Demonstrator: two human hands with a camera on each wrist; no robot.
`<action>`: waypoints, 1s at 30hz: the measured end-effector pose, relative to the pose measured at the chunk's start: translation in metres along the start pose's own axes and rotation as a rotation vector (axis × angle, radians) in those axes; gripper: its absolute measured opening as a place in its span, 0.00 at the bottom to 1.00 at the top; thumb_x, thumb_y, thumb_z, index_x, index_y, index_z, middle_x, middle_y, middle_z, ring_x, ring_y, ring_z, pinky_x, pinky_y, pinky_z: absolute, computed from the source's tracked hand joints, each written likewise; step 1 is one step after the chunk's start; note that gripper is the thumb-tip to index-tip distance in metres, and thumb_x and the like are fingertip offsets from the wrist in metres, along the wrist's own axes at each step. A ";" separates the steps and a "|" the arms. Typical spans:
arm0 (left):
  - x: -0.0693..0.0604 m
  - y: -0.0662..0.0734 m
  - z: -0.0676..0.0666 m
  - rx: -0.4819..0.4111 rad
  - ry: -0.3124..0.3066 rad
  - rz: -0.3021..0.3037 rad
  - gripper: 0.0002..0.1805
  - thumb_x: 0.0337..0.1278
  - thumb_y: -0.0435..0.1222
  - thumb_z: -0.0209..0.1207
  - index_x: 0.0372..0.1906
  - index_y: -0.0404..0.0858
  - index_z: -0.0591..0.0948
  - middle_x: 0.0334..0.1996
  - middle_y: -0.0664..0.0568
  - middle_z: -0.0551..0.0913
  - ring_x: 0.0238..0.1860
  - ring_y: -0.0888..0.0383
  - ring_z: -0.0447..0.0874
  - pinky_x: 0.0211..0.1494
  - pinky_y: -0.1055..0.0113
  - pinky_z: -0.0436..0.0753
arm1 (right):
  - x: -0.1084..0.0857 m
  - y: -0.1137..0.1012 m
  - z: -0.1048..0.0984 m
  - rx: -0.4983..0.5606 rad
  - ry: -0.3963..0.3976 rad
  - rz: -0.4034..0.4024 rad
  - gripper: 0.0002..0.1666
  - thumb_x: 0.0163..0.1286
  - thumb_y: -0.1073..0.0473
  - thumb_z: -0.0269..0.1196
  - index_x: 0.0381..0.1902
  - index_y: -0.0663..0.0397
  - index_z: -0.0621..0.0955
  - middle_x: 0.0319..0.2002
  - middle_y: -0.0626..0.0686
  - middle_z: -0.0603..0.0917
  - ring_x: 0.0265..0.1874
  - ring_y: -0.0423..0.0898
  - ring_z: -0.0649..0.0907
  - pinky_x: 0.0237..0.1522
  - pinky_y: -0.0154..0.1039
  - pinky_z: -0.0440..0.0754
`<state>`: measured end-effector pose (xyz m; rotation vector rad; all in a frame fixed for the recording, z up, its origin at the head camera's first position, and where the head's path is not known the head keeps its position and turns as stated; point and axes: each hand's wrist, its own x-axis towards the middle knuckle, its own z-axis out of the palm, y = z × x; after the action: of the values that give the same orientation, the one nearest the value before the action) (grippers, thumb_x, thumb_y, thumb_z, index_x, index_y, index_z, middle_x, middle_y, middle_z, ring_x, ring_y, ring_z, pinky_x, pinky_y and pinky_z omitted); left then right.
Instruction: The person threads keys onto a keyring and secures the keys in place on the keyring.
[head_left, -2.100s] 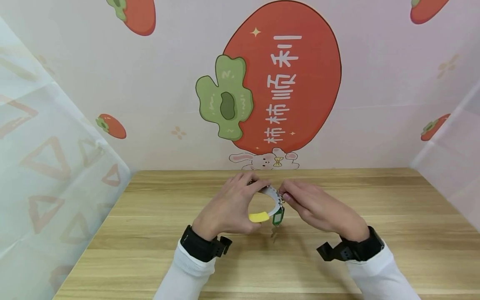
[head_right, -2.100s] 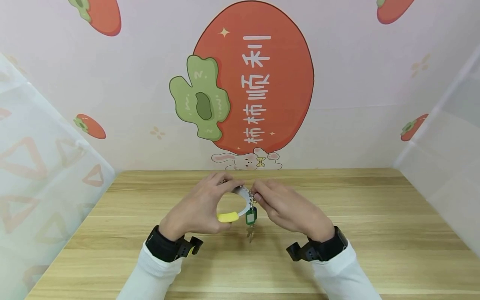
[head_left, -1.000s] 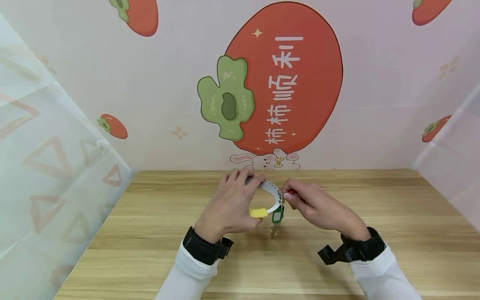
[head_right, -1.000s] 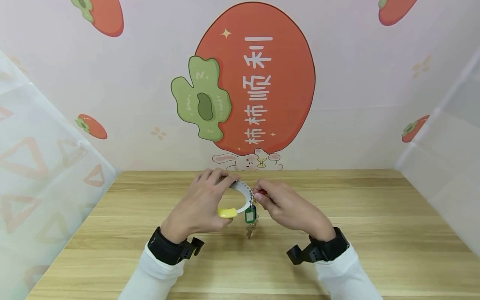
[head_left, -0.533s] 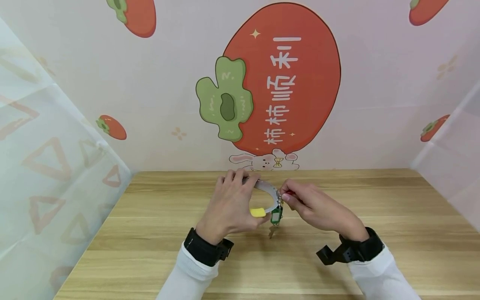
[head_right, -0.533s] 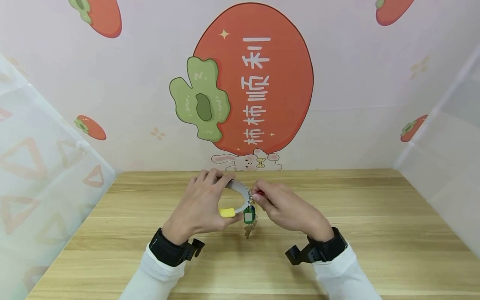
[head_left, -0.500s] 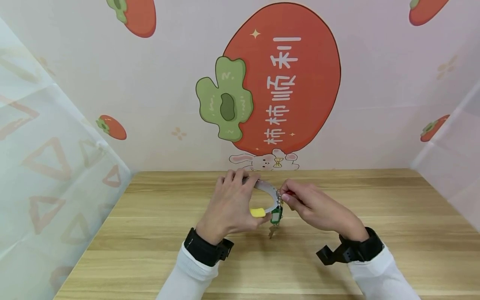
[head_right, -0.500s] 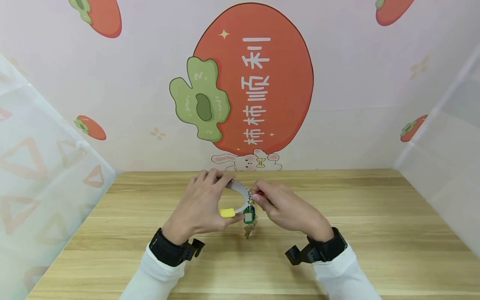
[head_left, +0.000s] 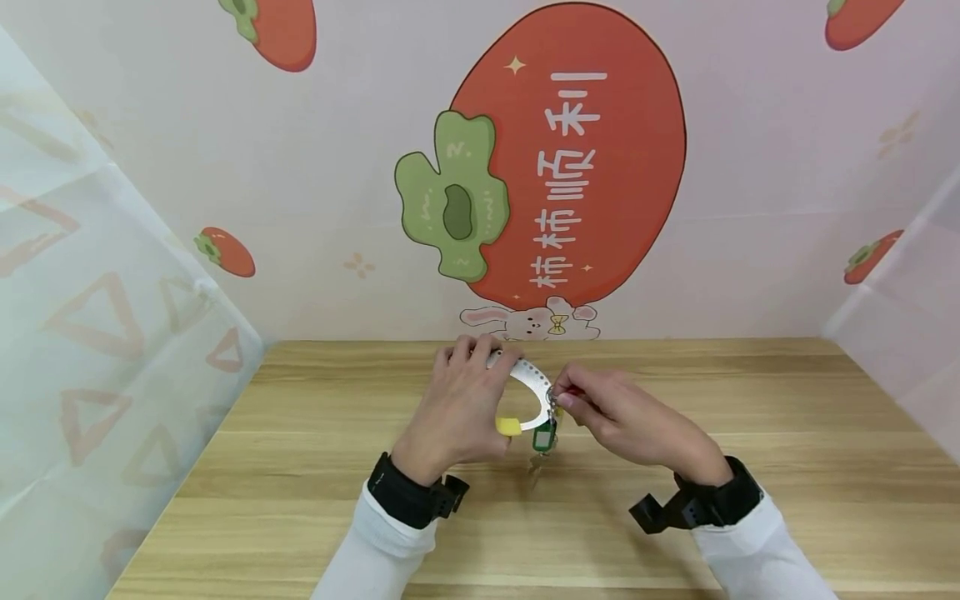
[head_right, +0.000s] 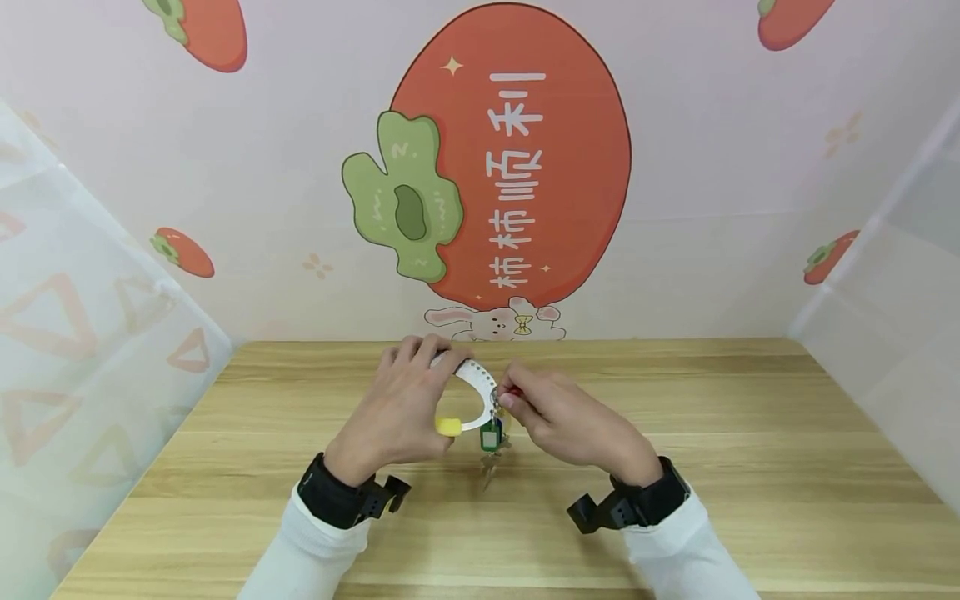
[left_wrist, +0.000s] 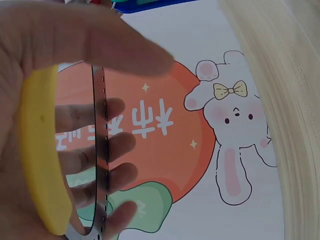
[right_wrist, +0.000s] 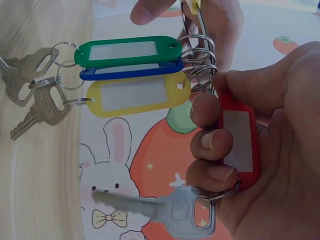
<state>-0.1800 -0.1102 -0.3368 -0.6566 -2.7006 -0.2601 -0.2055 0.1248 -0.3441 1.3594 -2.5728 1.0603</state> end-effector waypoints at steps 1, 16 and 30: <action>0.000 -0.001 0.000 -0.006 -0.003 0.006 0.49 0.21 0.45 0.79 0.63 0.46 0.76 0.60 0.45 0.74 0.60 0.44 0.68 0.60 0.40 0.69 | 0.000 0.000 0.000 0.005 -0.002 -0.004 0.06 0.77 0.64 0.57 0.41 0.46 0.78 0.24 0.38 0.70 0.22 0.35 0.70 0.27 0.33 0.72; -0.001 -0.003 0.001 -0.013 -0.013 0.000 0.47 0.28 0.53 0.78 0.64 0.47 0.78 0.58 0.47 0.75 0.58 0.45 0.70 0.57 0.40 0.71 | 0.001 -0.001 0.002 0.075 -0.021 0.022 0.06 0.79 0.63 0.55 0.41 0.48 0.77 0.24 0.43 0.72 0.22 0.37 0.71 0.26 0.34 0.72; -0.002 -0.001 0.001 -0.008 -0.018 0.004 0.44 0.33 0.60 0.74 0.61 0.47 0.80 0.54 0.48 0.76 0.56 0.46 0.71 0.53 0.44 0.72 | 0.001 -0.002 0.001 0.091 -0.043 0.034 0.05 0.79 0.62 0.54 0.41 0.49 0.77 0.25 0.44 0.73 0.22 0.38 0.72 0.26 0.34 0.72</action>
<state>-0.1796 -0.1118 -0.3384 -0.6692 -2.7169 -0.2651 -0.2041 0.1228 -0.3435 1.3771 -2.6171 1.1809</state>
